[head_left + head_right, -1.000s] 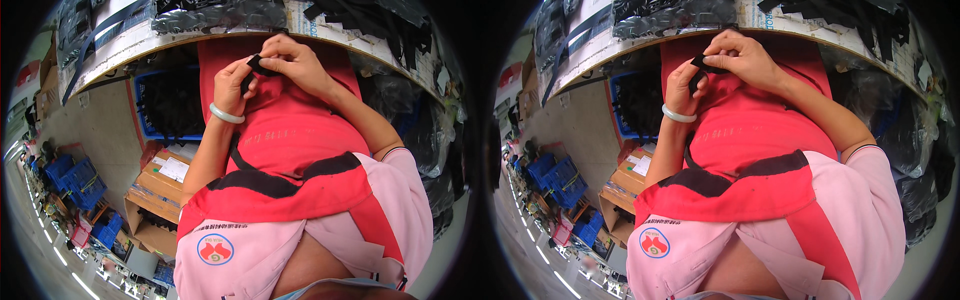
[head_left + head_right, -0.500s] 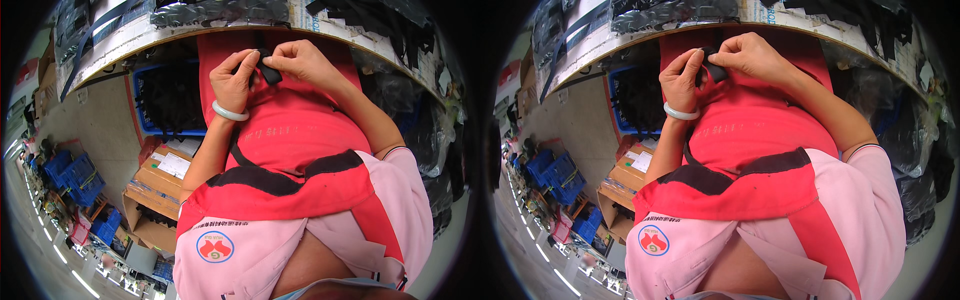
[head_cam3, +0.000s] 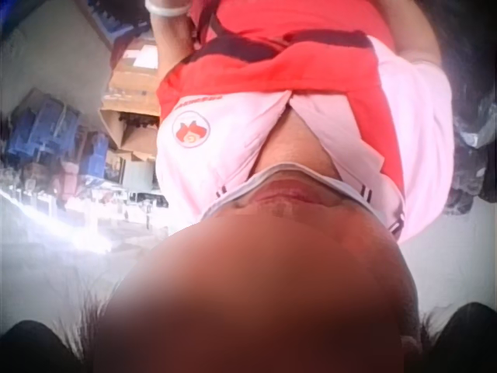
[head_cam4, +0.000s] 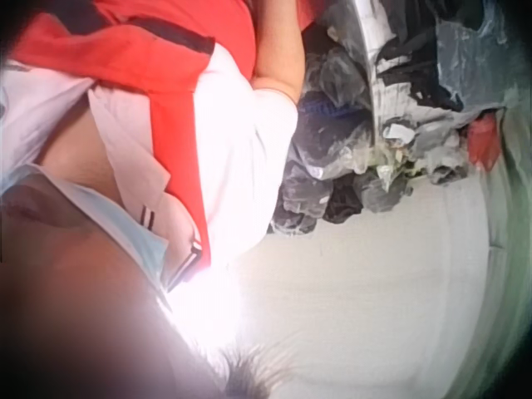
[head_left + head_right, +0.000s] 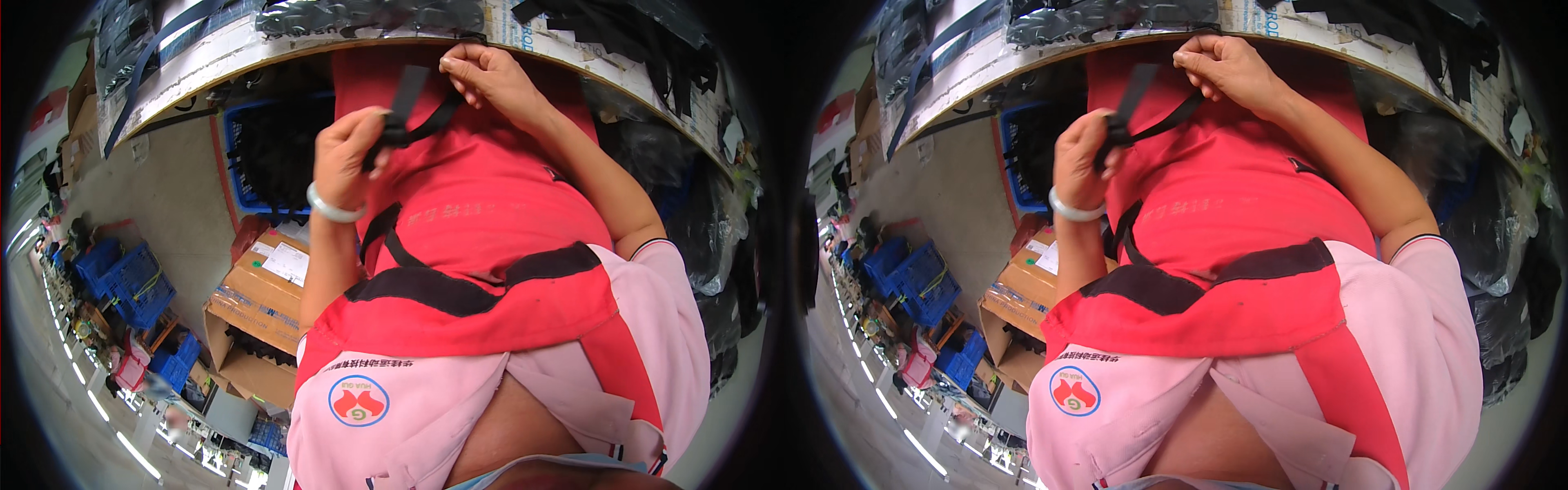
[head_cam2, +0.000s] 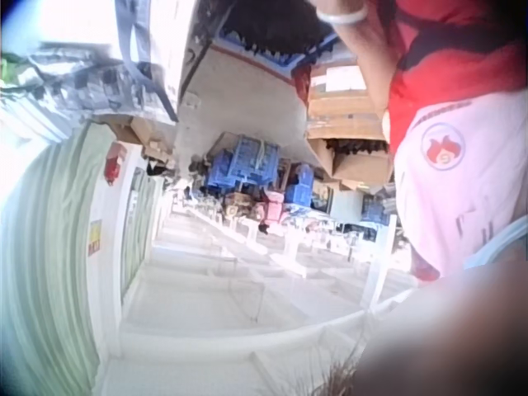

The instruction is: Assembling plastic buckles onto nylon straps at a factory workbench.

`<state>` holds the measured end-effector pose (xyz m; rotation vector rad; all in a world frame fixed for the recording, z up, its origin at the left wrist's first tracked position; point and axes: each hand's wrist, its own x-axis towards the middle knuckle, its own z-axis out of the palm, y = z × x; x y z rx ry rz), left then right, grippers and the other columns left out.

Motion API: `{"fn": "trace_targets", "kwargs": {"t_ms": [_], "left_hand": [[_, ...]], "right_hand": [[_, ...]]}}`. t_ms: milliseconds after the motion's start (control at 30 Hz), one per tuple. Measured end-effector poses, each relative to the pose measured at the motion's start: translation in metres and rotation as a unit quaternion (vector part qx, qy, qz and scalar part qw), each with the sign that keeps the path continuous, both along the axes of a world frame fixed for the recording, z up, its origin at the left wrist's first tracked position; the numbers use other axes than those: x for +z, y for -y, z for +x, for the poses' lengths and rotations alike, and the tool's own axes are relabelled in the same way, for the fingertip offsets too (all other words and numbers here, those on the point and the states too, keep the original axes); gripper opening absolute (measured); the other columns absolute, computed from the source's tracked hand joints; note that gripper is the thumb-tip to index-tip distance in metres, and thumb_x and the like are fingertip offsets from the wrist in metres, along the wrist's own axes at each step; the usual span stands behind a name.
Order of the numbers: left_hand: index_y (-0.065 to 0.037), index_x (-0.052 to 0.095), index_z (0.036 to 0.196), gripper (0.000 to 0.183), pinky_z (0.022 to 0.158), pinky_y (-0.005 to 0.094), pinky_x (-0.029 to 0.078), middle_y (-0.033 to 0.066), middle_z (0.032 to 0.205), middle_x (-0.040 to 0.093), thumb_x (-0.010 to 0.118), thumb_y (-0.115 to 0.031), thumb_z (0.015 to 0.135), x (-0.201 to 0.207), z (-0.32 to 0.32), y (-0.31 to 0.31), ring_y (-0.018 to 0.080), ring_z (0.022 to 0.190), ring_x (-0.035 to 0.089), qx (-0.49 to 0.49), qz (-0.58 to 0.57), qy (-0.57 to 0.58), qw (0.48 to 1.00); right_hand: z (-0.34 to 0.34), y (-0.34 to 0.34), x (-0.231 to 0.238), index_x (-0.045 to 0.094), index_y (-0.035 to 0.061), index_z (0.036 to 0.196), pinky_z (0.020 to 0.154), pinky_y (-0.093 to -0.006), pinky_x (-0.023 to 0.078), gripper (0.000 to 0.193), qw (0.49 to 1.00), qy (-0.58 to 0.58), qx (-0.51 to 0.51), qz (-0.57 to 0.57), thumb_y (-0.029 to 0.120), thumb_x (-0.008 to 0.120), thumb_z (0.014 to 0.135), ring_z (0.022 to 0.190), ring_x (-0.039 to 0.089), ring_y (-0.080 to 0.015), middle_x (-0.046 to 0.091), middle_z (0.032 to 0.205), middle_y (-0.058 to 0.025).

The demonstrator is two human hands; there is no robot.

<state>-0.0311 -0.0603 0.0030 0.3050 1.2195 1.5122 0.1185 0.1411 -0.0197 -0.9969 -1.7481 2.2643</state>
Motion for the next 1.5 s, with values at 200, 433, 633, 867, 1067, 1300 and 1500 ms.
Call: {"fn": "trace_targets", "kwargs": {"t_ms": [200,433,633,867,1067,1300,1500], "left_hand": [[-0.001,0.065,0.114,0.023,0.041,0.0169,0.032,0.0050,0.082,0.065,0.062,-0.009,0.092,0.005,-0.070,0.102,0.0045,0.051,0.048,0.228,-0.188,-0.367,0.882],[-0.005,0.036,0.143,0.069,0.048,0.0194,0.049,0.0176,0.132,0.052,0.064,0.002,0.080,0.010,-0.024,0.056,0.0139,0.075,0.065,0.062,-0.076,-0.171,0.981],[-0.009,0.026,0.149,0.079,0.048,0.0200,0.047,0.0137,0.143,0.042,0.057,0.011,0.079,-0.001,0.026,-0.005,0.0125,0.073,0.065,-0.062,0.059,-0.069,0.994],[0.002,0.056,0.125,0.037,0.046,0.0185,0.042,0.0110,0.080,0.068,0.056,-0.002,0.089,-0.021,0.006,-0.001,0.0097,0.055,0.058,-0.058,0.013,0.047,0.997],[-0.001,0.068,0.101,0.018,0.044,0.0174,0.038,0.0035,0.070,0.066,0.065,-0.015,0.091,-0.025,0.018,-0.025,0.0056,0.053,0.055,-0.106,-0.084,-0.103,0.985],[-0.003,0.059,0.087,0.024,0.044,0.0229,0.040,0.0050,0.069,0.057,0.054,-0.024,0.097,-0.033,0.014,-0.038,0.0125,0.053,0.052,-0.058,-0.006,0.101,0.993],[-0.002,0.058,0.087,0.023,0.046,0.0243,0.042,0.0056,0.074,0.057,0.055,-0.023,0.096,-0.034,0.011,-0.044,0.0141,0.058,0.053,-0.060,0.005,0.156,0.986]], "right_hand": [[0.013,0.000,-0.005,0.061,0.0044,0.096,0.053,-0.0187,0.040,0.020,0.985,0.051,0.142,0.081,0.024,0.057,0.095,0.056,0.047,-0.0043,0.054,0.069,0.0024],[-0.018,0.030,0.012,0.065,0.0021,0.098,0.054,-0.0229,0.046,0.023,0.974,0.034,0.215,0.065,0.023,0.058,0.093,0.061,0.054,-0.0068,0.061,0.076,-0.0007],[-0.022,0.036,0.015,0.064,0.0022,0.092,0.053,-0.0215,0.042,0.022,0.962,0.031,0.268,0.027,0.024,0.060,0.094,0.059,0.053,-0.0060,0.063,0.071,-0.0013],[-0.004,0.021,0.013,0.064,0.0049,0.093,0.050,-0.0183,0.042,0.021,0.991,0.045,0.107,-0.062,0.026,0.066,0.091,0.059,0.054,-0.0047,0.062,0.070,0.0003],[-0.002,0.012,0.017,0.065,0.0012,0.091,0.057,-0.0238,0.044,0.018,0.967,-0.007,0.192,0.166,0.019,0.064,0.090,0.062,0.054,-0.0078,0.063,0.072,-0.0023],[0.043,-0.044,0.048,0.065,0.0030,0.093,0.073,-0.0329,0.049,0.013,0.840,-0.013,0.032,0.542,0.012,0.068,0.084,0.080,0.062,-0.0262,0.064,0.086,-0.0102],[0.074,-0.106,0.048,0.067,0.0130,0.090,0.095,-0.0397,0.039,0.021,0.599,0.161,0.023,0.784,0.011,0.073,0.071,0.116,0.050,-0.0266,0.058,0.115,-0.0031]]}}
